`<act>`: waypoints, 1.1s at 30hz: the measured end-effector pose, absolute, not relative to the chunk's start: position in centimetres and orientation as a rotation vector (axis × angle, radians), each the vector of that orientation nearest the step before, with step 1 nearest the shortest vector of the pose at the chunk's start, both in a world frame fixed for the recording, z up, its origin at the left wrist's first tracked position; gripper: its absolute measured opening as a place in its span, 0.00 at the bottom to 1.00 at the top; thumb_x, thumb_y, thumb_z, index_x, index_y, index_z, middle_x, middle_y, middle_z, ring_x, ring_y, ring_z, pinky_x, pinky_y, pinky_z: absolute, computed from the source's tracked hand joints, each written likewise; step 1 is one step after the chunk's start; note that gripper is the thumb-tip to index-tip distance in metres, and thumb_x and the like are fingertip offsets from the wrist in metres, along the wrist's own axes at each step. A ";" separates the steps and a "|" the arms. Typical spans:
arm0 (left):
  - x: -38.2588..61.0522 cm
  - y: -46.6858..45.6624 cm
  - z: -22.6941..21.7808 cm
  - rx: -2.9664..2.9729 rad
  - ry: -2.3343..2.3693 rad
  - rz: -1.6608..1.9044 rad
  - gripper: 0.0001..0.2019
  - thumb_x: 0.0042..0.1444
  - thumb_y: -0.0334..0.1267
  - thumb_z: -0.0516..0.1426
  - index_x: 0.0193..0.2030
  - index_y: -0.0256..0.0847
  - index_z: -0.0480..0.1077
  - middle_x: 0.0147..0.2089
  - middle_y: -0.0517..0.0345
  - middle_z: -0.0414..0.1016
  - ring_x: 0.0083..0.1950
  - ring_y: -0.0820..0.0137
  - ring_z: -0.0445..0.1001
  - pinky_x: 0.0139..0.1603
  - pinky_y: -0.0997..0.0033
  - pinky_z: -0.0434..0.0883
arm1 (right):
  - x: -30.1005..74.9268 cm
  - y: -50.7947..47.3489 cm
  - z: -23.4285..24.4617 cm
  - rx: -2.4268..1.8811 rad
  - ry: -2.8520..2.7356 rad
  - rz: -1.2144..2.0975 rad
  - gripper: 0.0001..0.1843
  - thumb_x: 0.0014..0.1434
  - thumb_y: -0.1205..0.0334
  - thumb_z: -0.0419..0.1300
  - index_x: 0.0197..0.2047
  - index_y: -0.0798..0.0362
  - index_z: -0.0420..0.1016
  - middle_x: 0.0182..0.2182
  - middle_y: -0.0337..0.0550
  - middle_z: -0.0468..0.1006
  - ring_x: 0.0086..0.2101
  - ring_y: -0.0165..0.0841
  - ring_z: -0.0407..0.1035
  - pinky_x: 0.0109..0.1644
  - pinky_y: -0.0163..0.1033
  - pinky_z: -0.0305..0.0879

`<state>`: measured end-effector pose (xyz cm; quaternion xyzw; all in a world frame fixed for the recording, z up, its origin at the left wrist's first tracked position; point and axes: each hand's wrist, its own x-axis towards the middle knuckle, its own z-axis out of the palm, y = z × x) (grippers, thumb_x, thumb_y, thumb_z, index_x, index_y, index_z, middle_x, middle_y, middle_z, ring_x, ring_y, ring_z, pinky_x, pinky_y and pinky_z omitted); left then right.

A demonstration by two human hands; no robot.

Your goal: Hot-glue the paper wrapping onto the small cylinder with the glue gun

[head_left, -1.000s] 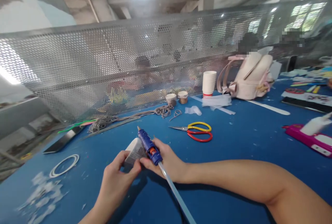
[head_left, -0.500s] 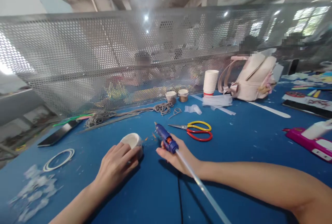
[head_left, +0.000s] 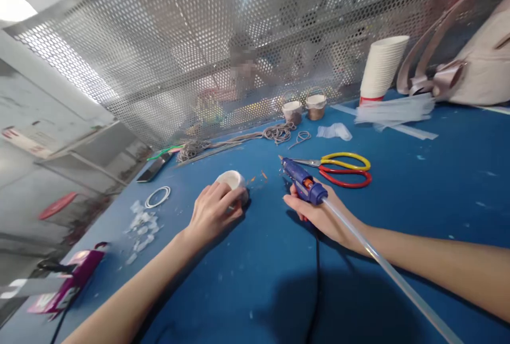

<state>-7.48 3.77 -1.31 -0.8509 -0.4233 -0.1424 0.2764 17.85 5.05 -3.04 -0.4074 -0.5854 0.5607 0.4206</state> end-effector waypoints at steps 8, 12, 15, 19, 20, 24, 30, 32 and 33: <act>-7.8 2.9 -0.9 -2.325 -1.183 -0.314 0.15 0.55 0.39 0.54 0.49 0.44 0.70 0.39 0.51 0.70 0.36 0.65 0.70 0.32 0.67 0.70 | 17.6 5.3 -3.8 -0.960 -1.509 1.342 0.14 0.52 0.51 0.61 0.32 0.52 0.64 0.23 0.34 0.67 0.22 0.28 0.61 0.30 0.37 0.61; -8.1 1.6 -0.4 -2.310 -1.179 -0.389 0.22 0.53 0.39 0.57 0.56 0.47 0.64 0.55 0.43 0.64 0.52 0.54 0.68 0.42 0.56 0.72 | 17.5 5.2 -3.7 -0.954 -1.488 1.363 0.13 0.51 0.53 0.61 0.32 0.52 0.64 0.24 0.35 0.68 0.22 0.27 0.61 0.28 0.36 0.61; -8.9 0.3 0.2 -2.250 -1.142 -0.441 0.24 0.52 0.35 0.57 0.58 0.44 0.61 0.57 0.40 0.64 0.57 0.50 0.65 0.50 0.48 0.69 | 17.5 5.2 -3.6 -0.943 -1.474 1.397 0.13 0.52 0.53 0.61 0.32 0.52 0.64 0.24 0.34 0.68 0.21 0.27 0.61 0.27 0.36 0.61; -10.3 -1.3 0.9 -2.212 -1.082 -0.500 0.16 0.55 0.26 0.51 0.51 0.41 0.64 0.41 0.48 0.73 0.46 0.60 0.73 0.51 0.50 0.68 | 17.5 5.1 -3.7 -0.921 -1.477 1.408 0.12 0.52 0.54 0.61 0.32 0.51 0.64 0.25 0.34 0.68 0.22 0.26 0.61 0.28 0.36 0.61; -10.5 -1.6 1.0 -2.215 -1.083 -0.519 0.13 0.56 0.24 0.50 0.46 0.41 0.64 0.34 0.53 0.73 0.40 0.64 0.74 0.49 0.54 0.69 | 17.4 5.1 -3.8 -0.915 -1.481 1.405 0.12 0.52 0.54 0.61 0.33 0.51 0.64 0.25 0.34 0.68 0.22 0.26 0.61 0.28 0.36 0.61; -10.8 -1.9 1.1 -2.192 -1.067 -0.518 0.08 0.59 0.25 0.47 0.33 0.43 0.60 0.22 0.62 0.64 0.28 0.69 0.71 0.33 0.69 0.70 | 17.4 5.1 -3.8 -0.907 -1.482 1.406 0.12 0.52 0.54 0.61 0.33 0.51 0.64 0.24 0.34 0.68 0.22 0.27 0.62 0.28 0.36 0.62; -11.1 -0.4 0.9 -2.170 -0.760 -0.345 0.09 0.54 0.30 0.58 0.39 0.45 0.64 0.29 0.60 0.77 0.34 0.67 0.75 0.42 0.65 0.71 | 17.3 5.0 -3.3 -0.901 -1.465 1.423 0.12 0.51 0.55 0.61 0.33 0.51 0.64 0.24 0.35 0.68 0.22 0.27 0.61 0.28 0.36 0.62; -11.4 0.1 0.6 -2.161 -0.639 -0.182 0.16 0.51 0.31 0.61 0.46 0.50 0.67 0.39 0.61 0.81 0.42 0.66 0.77 0.53 0.60 0.67 | 17.3 4.9 -3.3 -0.903 -1.471 1.415 0.11 0.51 0.55 0.61 0.32 0.51 0.64 0.25 0.35 0.68 0.22 0.27 0.61 0.28 0.36 0.62; -11.5 0.3 0.5 -2.184 -0.613 -0.104 0.18 0.52 0.32 0.61 0.49 0.52 0.67 0.42 0.62 0.81 0.46 0.65 0.76 0.58 0.60 0.64 | 17.2 4.9 -3.3 -0.902 -1.478 1.409 0.11 0.51 0.56 0.61 0.32 0.51 0.63 0.25 0.35 0.68 0.23 0.27 0.61 0.28 0.36 0.62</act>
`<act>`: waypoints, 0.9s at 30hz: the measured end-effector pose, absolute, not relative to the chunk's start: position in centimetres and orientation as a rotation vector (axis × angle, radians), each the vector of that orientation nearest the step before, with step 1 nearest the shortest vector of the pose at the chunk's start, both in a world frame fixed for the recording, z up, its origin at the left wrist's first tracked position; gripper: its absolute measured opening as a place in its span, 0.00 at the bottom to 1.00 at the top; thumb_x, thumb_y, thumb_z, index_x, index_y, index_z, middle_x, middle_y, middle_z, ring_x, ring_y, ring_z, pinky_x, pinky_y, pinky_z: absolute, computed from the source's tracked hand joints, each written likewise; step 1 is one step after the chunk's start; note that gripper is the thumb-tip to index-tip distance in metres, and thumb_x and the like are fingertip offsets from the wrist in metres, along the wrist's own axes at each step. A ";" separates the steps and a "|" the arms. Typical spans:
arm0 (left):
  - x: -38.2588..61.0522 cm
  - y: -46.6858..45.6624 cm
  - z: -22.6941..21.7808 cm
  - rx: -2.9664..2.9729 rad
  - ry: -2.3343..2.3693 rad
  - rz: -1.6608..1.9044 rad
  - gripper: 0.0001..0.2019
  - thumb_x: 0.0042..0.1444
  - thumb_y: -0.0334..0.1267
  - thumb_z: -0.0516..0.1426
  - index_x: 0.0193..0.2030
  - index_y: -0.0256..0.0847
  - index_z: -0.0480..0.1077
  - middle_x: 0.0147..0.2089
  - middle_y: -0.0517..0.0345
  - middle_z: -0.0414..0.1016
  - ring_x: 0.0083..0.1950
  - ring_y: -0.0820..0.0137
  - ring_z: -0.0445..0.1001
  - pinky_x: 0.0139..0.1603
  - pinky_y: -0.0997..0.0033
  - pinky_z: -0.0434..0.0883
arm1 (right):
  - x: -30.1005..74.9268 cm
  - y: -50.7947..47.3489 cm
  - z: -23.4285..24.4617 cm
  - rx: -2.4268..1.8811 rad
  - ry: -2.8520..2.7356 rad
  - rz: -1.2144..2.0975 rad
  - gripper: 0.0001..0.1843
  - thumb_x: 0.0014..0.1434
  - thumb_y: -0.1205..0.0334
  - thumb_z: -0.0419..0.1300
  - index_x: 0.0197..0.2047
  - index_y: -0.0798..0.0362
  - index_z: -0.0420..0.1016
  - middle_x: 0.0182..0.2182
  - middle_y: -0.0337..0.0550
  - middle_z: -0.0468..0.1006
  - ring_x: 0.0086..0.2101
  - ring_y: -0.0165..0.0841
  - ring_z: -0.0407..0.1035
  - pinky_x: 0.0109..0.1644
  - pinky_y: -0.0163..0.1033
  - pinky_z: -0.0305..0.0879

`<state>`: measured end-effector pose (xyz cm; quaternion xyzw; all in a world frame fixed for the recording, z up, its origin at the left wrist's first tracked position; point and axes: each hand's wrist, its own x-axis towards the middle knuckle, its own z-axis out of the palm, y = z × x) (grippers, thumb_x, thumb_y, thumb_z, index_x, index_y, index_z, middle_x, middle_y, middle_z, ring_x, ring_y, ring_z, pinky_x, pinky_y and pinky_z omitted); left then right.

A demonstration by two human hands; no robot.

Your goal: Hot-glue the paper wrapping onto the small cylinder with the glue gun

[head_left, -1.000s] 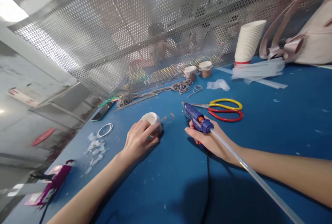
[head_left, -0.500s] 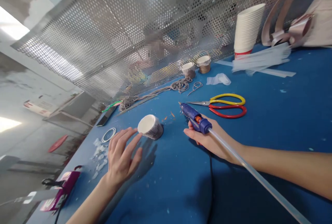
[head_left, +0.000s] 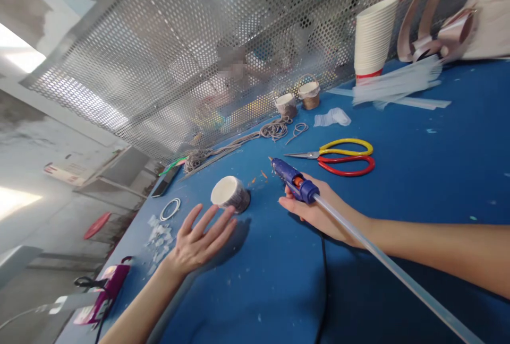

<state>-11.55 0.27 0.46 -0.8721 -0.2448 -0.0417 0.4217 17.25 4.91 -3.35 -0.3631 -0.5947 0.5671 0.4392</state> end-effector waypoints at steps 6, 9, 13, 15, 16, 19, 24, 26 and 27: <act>-13.0 1.6 -1.0 -2.392 -0.791 0.029 0.25 0.58 0.43 0.55 0.62 0.50 0.61 0.52 0.56 0.77 0.58 0.63 0.70 0.65 0.60 0.55 | 17.1 4.9 -3.6 -0.857 -1.491 1.398 0.09 0.53 0.57 0.60 0.33 0.51 0.63 0.25 0.34 0.68 0.23 0.28 0.61 0.30 0.36 0.61; -13.5 2.0 -1.3 -2.488 -0.760 0.066 0.24 0.59 0.45 0.52 0.62 0.44 0.61 0.55 0.49 0.74 0.61 0.61 0.67 0.66 0.56 0.53 | 17.0 4.9 -3.7 -0.850 -1.501 1.383 0.09 0.53 0.58 0.60 0.32 0.51 0.63 0.24 0.33 0.67 0.22 0.27 0.59 0.29 0.36 0.59; -13.2 1.8 -0.8 -2.617 -0.595 0.101 0.21 0.60 0.42 0.52 0.59 0.39 0.64 0.54 0.44 0.74 0.61 0.59 0.67 0.66 0.52 0.54 | 16.9 5.0 -4.1 -0.859 -1.521 1.356 0.10 0.53 0.56 0.60 0.32 0.51 0.63 0.23 0.32 0.65 0.22 0.27 0.57 0.27 0.35 0.57; -12.6 1.8 -0.3 -2.610 -0.558 0.012 0.19 0.58 0.39 0.52 0.56 0.41 0.66 0.51 0.46 0.77 0.58 0.59 0.70 0.63 0.52 0.59 | 16.8 5.0 -4.2 -0.844 -1.531 1.352 0.11 0.54 0.55 0.60 0.33 0.50 0.63 0.22 0.32 0.64 0.22 0.27 0.57 0.27 0.34 0.56; -12.1 1.9 0.1 -2.564 -0.580 -0.067 0.18 0.57 0.36 0.53 0.55 0.43 0.66 0.50 0.48 0.78 0.56 0.60 0.72 0.61 0.52 0.61 | 16.8 5.0 -4.3 -0.836 -1.535 1.355 0.11 0.54 0.54 0.60 0.33 0.50 0.63 0.22 0.32 0.64 0.22 0.27 0.57 0.27 0.34 0.56; -10.2 3.0 0.9 -2.278 -0.818 -0.329 0.19 0.56 0.31 0.55 0.55 0.44 0.64 0.48 0.48 0.78 0.53 0.59 0.74 0.56 0.51 0.66 | 16.9 5.1 -4.3 -0.830 -1.551 1.355 0.12 0.54 0.53 0.60 0.33 0.50 0.63 0.22 0.32 0.63 0.22 0.27 0.56 0.26 0.34 0.56; -7.3 5.4 0.7 -1.952 -1.238 -0.320 0.16 0.61 0.41 0.52 0.53 0.35 0.63 0.35 0.47 0.79 0.36 0.60 0.77 0.39 0.61 0.70 | 16.9 5.1 -4.2 -0.834 -1.552 1.328 0.10 0.54 0.55 0.59 0.33 0.51 0.64 0.23 0.33 0.65 0.23 0.28 0.57 0.28 0.35 0.57; -7.1 5.7 0.1 -1.990 -1.270 -0.265 0.15 0.62 0.42 0.50 0.51 0.36 0.63 0.33 0.49 0.79 0.34 0.62 0.77 0.37 0.63 0.69 | 16.8 5.0 -4.1 -0.833 -1.547 1.341 0.10 0.54 0.56 0.59 0.33 0.51 0.64 0.24 0.34 0.67 0.24 0.28 0.58 0.29 0.35 0.58; -7.2 5.7 -0.2 -2.008 -1.281 -0.252 0.15 0.62 0.42 0.51 0.51 0.37 0.63 0.34 0.49 0.79 0.34 0.61 0.78 0.36 0.63 0.69 | 16.8 5.0 -4.2 -0.829 -1.548 1.345 0.09 0.54 0.56 0.59 0.33 0.51 0.64 0.25 0.35 0.68 0.24 0.28 0.59 0.30 0.36 0.58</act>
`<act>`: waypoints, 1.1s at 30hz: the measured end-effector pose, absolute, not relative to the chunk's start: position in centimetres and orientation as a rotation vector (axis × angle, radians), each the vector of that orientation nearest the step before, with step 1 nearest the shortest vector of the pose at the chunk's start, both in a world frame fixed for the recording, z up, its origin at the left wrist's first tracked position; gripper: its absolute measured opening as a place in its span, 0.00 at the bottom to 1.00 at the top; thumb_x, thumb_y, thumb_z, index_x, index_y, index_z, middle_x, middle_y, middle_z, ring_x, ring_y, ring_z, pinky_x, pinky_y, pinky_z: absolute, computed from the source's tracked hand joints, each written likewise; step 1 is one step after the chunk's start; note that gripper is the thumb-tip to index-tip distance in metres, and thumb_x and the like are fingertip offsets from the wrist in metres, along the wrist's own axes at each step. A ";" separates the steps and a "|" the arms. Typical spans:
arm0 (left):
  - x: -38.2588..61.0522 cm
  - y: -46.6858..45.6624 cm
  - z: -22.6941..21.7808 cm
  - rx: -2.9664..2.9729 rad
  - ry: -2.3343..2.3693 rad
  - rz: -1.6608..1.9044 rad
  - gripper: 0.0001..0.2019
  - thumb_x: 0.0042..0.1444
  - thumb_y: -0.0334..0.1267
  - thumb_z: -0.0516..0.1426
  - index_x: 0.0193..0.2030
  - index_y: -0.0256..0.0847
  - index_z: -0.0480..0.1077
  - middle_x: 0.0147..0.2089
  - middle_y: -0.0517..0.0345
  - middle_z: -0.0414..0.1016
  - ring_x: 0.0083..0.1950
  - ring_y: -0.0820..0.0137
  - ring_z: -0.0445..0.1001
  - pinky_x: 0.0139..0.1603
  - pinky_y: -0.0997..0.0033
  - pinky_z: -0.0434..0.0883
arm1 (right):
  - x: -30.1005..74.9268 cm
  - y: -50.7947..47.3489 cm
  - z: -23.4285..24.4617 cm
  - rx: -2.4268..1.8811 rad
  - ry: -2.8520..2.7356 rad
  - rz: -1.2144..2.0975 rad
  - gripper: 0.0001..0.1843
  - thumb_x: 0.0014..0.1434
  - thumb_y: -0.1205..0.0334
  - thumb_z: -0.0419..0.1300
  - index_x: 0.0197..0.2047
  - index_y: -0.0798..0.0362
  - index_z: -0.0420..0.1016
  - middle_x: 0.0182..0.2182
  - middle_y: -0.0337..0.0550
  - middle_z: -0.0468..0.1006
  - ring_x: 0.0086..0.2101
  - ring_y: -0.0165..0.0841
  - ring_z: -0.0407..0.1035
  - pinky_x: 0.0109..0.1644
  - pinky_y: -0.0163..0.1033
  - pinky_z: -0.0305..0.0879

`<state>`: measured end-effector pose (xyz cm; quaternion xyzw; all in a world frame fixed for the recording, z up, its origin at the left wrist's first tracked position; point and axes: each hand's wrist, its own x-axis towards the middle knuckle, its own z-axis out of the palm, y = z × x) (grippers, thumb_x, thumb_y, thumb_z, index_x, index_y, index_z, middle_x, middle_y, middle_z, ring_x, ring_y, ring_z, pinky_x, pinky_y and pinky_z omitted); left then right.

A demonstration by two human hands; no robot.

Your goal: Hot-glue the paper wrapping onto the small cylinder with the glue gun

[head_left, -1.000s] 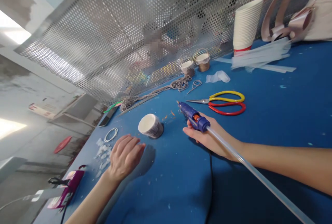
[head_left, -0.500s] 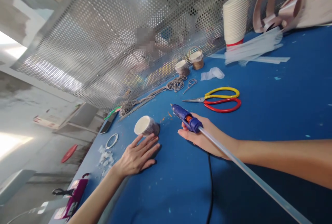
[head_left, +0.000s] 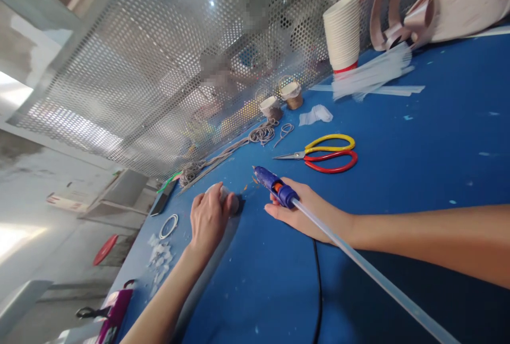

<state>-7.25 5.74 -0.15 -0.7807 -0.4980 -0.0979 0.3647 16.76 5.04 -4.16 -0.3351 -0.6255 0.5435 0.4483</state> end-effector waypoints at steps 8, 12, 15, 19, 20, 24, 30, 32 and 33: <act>-10.3 6.1 1.9 -2.382 -1.153 -0.150 0.23 0.56 0.42 0.58 0.57 0.42 0.60 0.36 0.53 0.81 0.40 0.62 0.78 0.55 0.51 0.64 | 16.3 5.2 -4.5 -0.798 -1.528 1.370 0.10 0.53 0.56 0.60 0.33 0.51 0.65 0.26 0.36 0.70 0.24 0.28 0.60 0.31 0.36 0.59; -11.0 5.9 3.6 -2.489 -1.154 -0.126 0.28 0.53 0.49 0.59 0.58 0.43 0.58 0.45 0.49 0.78 0.50 0.59 0.75 0.61 0.47 0.59 | 16.2 5.2 -4.5 -0.805 -1.536 1.378 0.09 0.53 0.56 0.60 0.33 0.51 0.64 0.27 0.37 0.70 0.25 0.28 0.60 0.31 0.36 0.59; -10.8 5.6 3.5 -2.475 -1.235 -0.219 0.18 0.58 0.47 0.54 0.53 0.42 0.62 0.46 0.49 0.77 0.51 0.61 0.74 0.61 0.50 0.61 | 16.2 5.2 -4.5 -0.803 -1.534 1.378 0.10 0.54 0.56 0.60 0.34 0.51 0.65 0.28 0.37 0.70 0.25 0.28 0.61 0.31 0.36 0.60; -10.6 5.8 2.7 -2.433 -1.404 -0.288 0.12 0.62 0.43 0.49 0.46 0.41 0.66 0.44 0.52 0.77 0.49 0.63 0.74 0.60 0.53 0.62 | 16.5 5.2 -4.5 -0.798 -1.547 1.411 0.10 0.55 0.56 0.59 0.35 0.52 0.64 0.28 0.37 0.70 0.25 0.28 0.60 0.31 0.36 0.60; -10.6 5.9 2.4 -2.407 -1.459 -0.313 0.12 0.63 0.43 0.48 0.46 0.41 0.66 0.44 0.52 0.77 0.50 0.62 0.73 0.59 0.54 0.63 | 16.5 5.1 -4.5 -0.796 -1.551 1.416 0.10 0.55 0.55 0.59 0.35 0.52 0.64 0.28 0.37 0.69 0.25 0.28 0.60 0.31 0.36 0.60; -10.6 6.3 1.5 -2.294 -1.648 -0.453 0.12 0.60 0.44 0.49 0.42 0.41 0.68 0.42 0.51 0.77 0.49 0.61 0.74 0.49 0.61 0.70 | 16.6 5.1 -4.4 -0.795 -1.553 1.432 0.10 0.55 0.55 0.59 0.35 0.51 0.64 0.28 0.36 0.69 0.25 0.27 0.60 0.32 0.35 0.60; -10.6 6.6 0.4 -2.234 -1.726 -0.601 0.08 0.57 0.41 0.52 0.40 0.41 0.67 0.38 0.54 0.78 0.34 0.68 0.76 0.34 0.71 0.72 | 16.6 5.0 -4.5 -0.801 -1.552 1.452 0.11 0.55 0.54 0.59 0.36 0.51 0.64 0.27 0.35 0.68 0.25 0.27 0.59 0.31 0.35 0.59; -10.6 6.7 0.3 -2.227 -1.731 -0.616 0.08 0.56 0.42 0.53 0.40 0.41 0.67 0.37 0.54 0.78 0.33 0.68 0.76 0.33 0.71 0.72 | 16.7 5.0 -4.5 -0.810 -1.566 1.447 0.11 0.56 0.54 0.59 0.36 0.51 0.64 0.26 0.35 0.67 0.24 0.27 0.58 0.30 0.35 0.59; -10.7 6.7 0.2 -2.226 -1.734 -0.622 0.08 0.56 0.42 0.53 0.40 0.41 0.67 0.37 0.54 0.78 0.34 0.68 0.76 0.34 0.71 0.72 | 16.7 5.0 -4.5 -0.817 -1.573 1.441 0.11 0.56 0.54 0.59 0.36 0.51 0.64 0.26 0.35 0.67 0.24 0.27 0.58 0.29 0.34 0.58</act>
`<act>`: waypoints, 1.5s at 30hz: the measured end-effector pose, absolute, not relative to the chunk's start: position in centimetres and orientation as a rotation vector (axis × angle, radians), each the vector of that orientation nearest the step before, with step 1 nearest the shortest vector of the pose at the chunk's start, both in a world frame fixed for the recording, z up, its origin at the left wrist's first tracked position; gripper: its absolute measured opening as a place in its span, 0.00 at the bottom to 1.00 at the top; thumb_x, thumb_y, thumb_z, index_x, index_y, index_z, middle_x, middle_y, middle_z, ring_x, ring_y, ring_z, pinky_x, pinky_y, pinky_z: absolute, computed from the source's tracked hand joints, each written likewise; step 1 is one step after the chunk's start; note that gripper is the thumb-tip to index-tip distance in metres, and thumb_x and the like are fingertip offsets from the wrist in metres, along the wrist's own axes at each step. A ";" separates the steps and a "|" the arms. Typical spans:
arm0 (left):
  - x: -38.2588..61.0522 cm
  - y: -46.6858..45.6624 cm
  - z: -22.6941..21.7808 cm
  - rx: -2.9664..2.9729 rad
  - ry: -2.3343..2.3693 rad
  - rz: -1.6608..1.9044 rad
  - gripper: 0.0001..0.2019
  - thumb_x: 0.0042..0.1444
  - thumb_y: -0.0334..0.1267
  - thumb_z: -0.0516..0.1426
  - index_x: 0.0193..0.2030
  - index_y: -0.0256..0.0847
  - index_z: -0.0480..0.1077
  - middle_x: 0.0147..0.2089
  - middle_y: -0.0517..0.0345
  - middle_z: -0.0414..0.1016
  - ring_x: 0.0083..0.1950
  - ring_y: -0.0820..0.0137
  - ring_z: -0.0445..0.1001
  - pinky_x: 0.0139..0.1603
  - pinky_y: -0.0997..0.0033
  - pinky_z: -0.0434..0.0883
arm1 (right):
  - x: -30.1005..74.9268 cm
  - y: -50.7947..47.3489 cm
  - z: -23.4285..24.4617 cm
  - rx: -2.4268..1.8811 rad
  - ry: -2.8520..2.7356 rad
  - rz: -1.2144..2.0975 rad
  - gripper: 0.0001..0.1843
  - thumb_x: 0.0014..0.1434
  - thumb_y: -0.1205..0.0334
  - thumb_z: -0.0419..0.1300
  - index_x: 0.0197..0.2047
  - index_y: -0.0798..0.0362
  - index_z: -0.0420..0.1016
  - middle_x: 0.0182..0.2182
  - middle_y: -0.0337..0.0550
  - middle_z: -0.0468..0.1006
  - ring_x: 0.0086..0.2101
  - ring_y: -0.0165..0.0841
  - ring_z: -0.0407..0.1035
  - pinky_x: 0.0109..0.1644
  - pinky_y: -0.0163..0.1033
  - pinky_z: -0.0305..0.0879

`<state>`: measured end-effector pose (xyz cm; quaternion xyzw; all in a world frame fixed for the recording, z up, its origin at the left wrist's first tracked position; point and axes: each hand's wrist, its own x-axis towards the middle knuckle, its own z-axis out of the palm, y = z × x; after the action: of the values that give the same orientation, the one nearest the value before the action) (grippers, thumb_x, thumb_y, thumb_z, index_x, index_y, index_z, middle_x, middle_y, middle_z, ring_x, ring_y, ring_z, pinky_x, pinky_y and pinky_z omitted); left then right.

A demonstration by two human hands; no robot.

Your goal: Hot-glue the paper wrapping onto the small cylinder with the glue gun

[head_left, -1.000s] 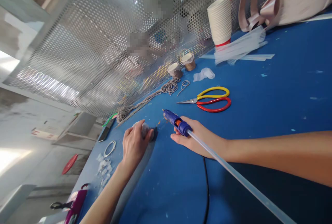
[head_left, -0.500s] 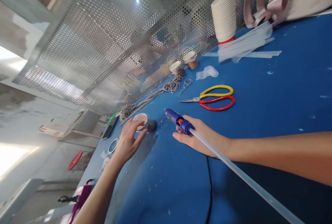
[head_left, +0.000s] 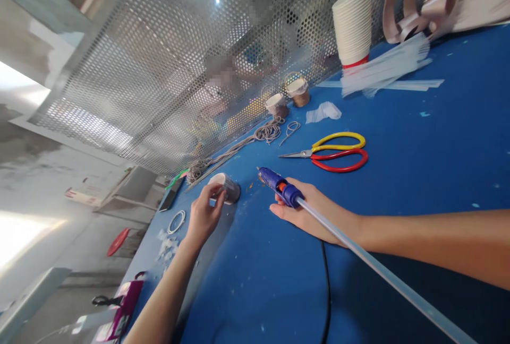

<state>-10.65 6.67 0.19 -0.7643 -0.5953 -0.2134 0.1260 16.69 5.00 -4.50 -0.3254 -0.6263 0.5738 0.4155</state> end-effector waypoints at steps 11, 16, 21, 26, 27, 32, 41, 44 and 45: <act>-10.8 6.5 -0.8 -2.256 -1.896 -0.936 0.14 0.47 0.47 0.59 0.39 0.44 0.70 0.43 0.53 0.77 0.56 0.56 0.69 0.63 0.47 0.54 | 16.9 4.9 -3.8 -0.869 -1.631 1.376 0.09 0.55 0.56 0.59 0.32 0.51 0.64 0.21 0.32 0.63 0.22 0.27 0.56 0.27 0.34 0.55; -10.1 6.2 -0.1 -2.202 -2.095 -1.107 0.14 0.56 0.47 0.50 0.41 0.42 0.70 0.41 0.53 0.78 0.47 0.60 0.73 0.53 0.55 0.65 | 17.0 4.5 -3.2 -0.785 -1.693 1.359 0.08 0.56 0.56 0.57 0.34 0.52 0.66 0.25 0.34 0.67 0.24 0.27 0.58 0.30 0.34 0.57; -9.3 5.5 0.5 -2.120 -2.163 -1.307 0.13 0.54 0.45 0.53 0.41 0.40 0.70 0.30 0.59 0.75 0.34 0.67 0.73 0.39 0.68 0.68 | 17.3 4.1 -2.8 -0.740 -1.784 1.286 0.07 0.57 0.57 0.56 0.34 0.52 0.66 0.26 0.35 0.68 0.26 0.28 0.59 0.31 0.34 0.57; -7.6 4.2 0.9 -2.042 -2.328 -1.837 0.13 0.50 0.44 0.57 0.40 0.39 0.71 0.24 0.64 0.68 0.26 0.73 0.64 0.29 0.74 0.62 | 17.3 3.8 -2.8 -0.575 -1.958 1.110 0.08 0.55 0.62 0.56 0.29 0.52 0.60 0.24 0.33 0.63 0.23 0.25 0.54 0.29 0.31 0.55; -7.2 3.9 0.9 -2.059 -2.350 -1.877 0.13 0.50 0.43 0.58 0.40 0.39 0.72 0.24 0.64 0.68 0.26 0.73 0.64 0.29 0.74 0.62 | 17.3 3.7 -2.8 -0.544 -1.977 1.082 0.08 0.55 0.62 0.56 0.28 0.52 0.59 0.24 0.33 0.63 0.23 0.25 0.54 0.28 0.31 0.55; -6.2 3.0 0.9 -2.243 -2.278 -1.762 0.10 0.52 0.43 0.58 0.37 0.40 0.73 0.29 0.61 0.72 0.31 0.71 0.67 0.34 0.72 0.65 | 17.2 3.5 -3.2 -0.578 -2.028 1.077 0.08 0.55 0.62 0.56 0.28 0.51 0.58 0.23 0.33 0.64 0.22 0.25 0.55 0.28 0.31 0.54; -5.8 2.4 0.7 -2.299 -2.338 -1.804 0.12 0.52 0.44 0.57 0.38 0.39 0.73 0.31 0.57 0.73 0.32 0.69 0.69 0.34 0.70 0.67 | 17.4 3.5 -2.9 -0.629 -2.061 1.148 0.06 0.51 0.64 0.56 0.28 0.51 0.59 0.22 0.34 0.65 0.23 0.26 0.56 0.29 0.32 0.54; -5.7 2.3 0.8 -2.396 -2.332 -1.909 0.11 0.49 0.41 0.59 0.39 0.40 0.72 0.32 0.57 0.75 0.33 0.69 0.70 0.35 0.70 0.68 | 17.3 3.5 -3.1 -0.641 -2.056 1.148 0.06 0.52 0.65 0.56 0.28 0.51 0.59 0.23 0.34 0.65 0.23 0.26 0.56 0.29 0.32 0.54; -5.7 2.3 0.8 -2.428 -2.326 -1.909 0.12 0.49 0.40 0.60 0.40 0.40 0.71 0.32 0.57 0.75 0.32 0.70 0.71 0.35 0.70 0.68 | 17.2 3.5 -3.1 -0.643 -2.058 1.152 0.07 0.52 0.65 0.56 0.28 0.51 0.59 0.23 0.33 0.65 0.23 0.26 0.56 0.29 0.32 0.54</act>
<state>-5.69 2.31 0.79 -0.5872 -0.5624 -0.4616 -0.3547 17.24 3.53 -3.09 -0.2473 -0.7913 0.4428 0.3414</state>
